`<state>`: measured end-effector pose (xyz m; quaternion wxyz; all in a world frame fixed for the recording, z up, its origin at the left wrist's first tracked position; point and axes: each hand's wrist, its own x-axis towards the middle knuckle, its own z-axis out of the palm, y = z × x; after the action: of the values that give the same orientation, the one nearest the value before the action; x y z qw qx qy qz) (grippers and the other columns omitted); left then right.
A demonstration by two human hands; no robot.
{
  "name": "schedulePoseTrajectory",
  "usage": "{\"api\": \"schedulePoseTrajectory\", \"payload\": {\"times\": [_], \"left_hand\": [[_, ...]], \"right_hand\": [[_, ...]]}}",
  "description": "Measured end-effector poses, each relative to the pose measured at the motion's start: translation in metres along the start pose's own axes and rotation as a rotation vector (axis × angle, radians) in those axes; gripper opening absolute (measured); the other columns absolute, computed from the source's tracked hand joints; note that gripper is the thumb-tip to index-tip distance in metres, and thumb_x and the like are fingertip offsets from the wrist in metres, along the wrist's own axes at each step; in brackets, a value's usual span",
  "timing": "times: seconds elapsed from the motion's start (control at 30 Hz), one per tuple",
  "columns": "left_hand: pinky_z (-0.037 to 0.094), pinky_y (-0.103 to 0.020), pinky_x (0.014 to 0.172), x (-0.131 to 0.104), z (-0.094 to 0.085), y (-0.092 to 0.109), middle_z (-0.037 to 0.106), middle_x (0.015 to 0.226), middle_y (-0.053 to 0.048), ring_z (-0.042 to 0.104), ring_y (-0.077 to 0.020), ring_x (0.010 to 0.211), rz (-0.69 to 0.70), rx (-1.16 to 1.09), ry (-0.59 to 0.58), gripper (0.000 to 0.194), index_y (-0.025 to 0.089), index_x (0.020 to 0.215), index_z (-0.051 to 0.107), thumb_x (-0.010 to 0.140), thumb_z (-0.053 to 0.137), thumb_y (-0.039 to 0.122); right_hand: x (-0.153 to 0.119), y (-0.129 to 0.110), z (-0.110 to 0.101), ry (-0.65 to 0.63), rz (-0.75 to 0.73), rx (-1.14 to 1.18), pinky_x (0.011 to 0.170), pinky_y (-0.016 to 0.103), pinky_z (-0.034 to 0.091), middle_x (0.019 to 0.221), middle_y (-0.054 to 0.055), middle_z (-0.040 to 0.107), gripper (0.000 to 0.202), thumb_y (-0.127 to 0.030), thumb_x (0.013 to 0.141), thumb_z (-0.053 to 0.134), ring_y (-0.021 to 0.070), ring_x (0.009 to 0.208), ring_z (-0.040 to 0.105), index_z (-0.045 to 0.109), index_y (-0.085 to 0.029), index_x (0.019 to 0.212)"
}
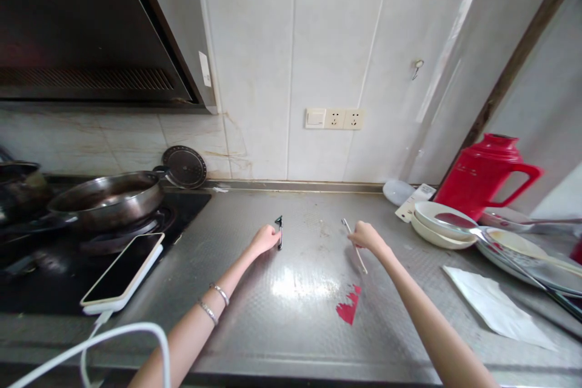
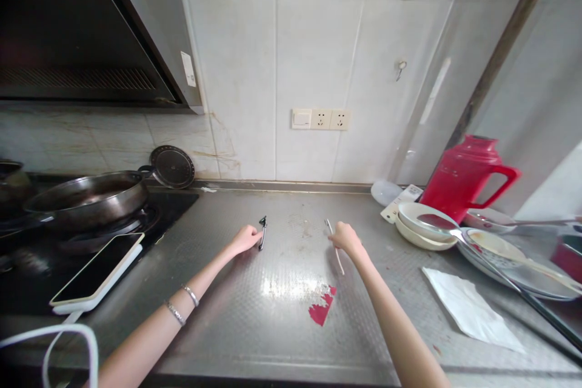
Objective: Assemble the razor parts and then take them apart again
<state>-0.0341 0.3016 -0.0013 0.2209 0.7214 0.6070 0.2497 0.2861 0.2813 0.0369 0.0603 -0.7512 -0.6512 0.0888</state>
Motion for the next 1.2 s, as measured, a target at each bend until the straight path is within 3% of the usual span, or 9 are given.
{"api": "schedulePoseTrajectory", "payload": {"times": [0.13,0.33,0.6,1.0,1.1,1.2], "left_hand": [[0.019,-0.022,0.048,0.003,0.001,-0.012,0.031,0.040,0.006,0.031,-0.0078,0.044,-0.025,-0.157,0.000,0.037,0.017,0.043,0.038,0.072,0.046,0.038],[0.020,-0.020,0.042,0.003,0.004,-0.026,0.036,0.041,0.006,0.031,-0.0073,0.036,-0.097,-0.250,0.007,0.029,0.017,0.053,0.044,0.074,0.038,0.036],[0.021,-0.020,0.042,-0.001,0.005,-0.023,0.035,0.040,0.006,0.032,-0.0072,0.037,-0.107,-0.280,0.055,0.025,0.018,0.050,0.040,0.072,0.039,0.030],[0.025,-0.021,0.046,-0.003,0.003,-0.021,0.035,0.040,0.006,0.037,-0.0093,0.042,-0.075,-0.268,0.078,0.027,0.018,0.048,0.042,0.072,0.039,0.030],[0.025,-0.021,0.047,-0.002,0.004,-0.023,0.036,0.041,0.006,0.037,-0.0092,0.043,-0.062,-0.268,0.080,0.027,0.018,0.048,0.041,0.072,0.039,0.030],[0.024,-0.021,0.047,-0.002,0.004,-0.025,0.037,0.042,0.006,0.037,-0.0089,0.044,-0.054,-0.269,0.080,0.028,0.017,0.048,0.040,0.072,0.040,0.031]], "right_hand": [[0.002,-0.046,-0.003,-0.027,-0.069,0.054,0.046,0.020,0.037,0.058,0.013,0.066,0.017,-0.016,0.065,0.053,0.0171,0.057,0.063,0.068,-0.008,0.066],[0.008,-0.108,0.011,-0.078,-0.132,0.111,0.045,0.018,0.039,0.064,0.013,0.068,0.018,-0.015,0.064,0.054,0.0163,0.056,0.063,0.069,-0.008,0.071],[0.017,-0.157,0.027,-0.114,-0.162,0.120,0.055,0.021,0.047,0.075,0.014,0.070,0.025,-0.013,0.064,0.055,0.0204,0.067,0.067,0.069,-0.010,0.084],[0.007,-0.160,0.039,-0.070,-0.167,0.119,0.060,0.023,0.046,0.076,0.015,0.070,0.026,-0.022,0.069,0.054,0.0222,0.076,0.066,0.068,-0.011,0.089],[0.005,-0.140,0.028,-0.031,-0.186,0.139,0.062,0.024,0.046,0.079,0.015,0.069,0.027,-0.028,0.074,0.051,0.0214,0.076,0.065,0.068,-0.011,0.086],[0.004,-0.099,0.011,-0.003,-0.244,0.170,0.068,0.022,0.044,0.086,0.009,0.069,0.023,-0.024,0.073,0.052,0.0175,0.082,0.063,0.067,-0.015,0.087]]}}
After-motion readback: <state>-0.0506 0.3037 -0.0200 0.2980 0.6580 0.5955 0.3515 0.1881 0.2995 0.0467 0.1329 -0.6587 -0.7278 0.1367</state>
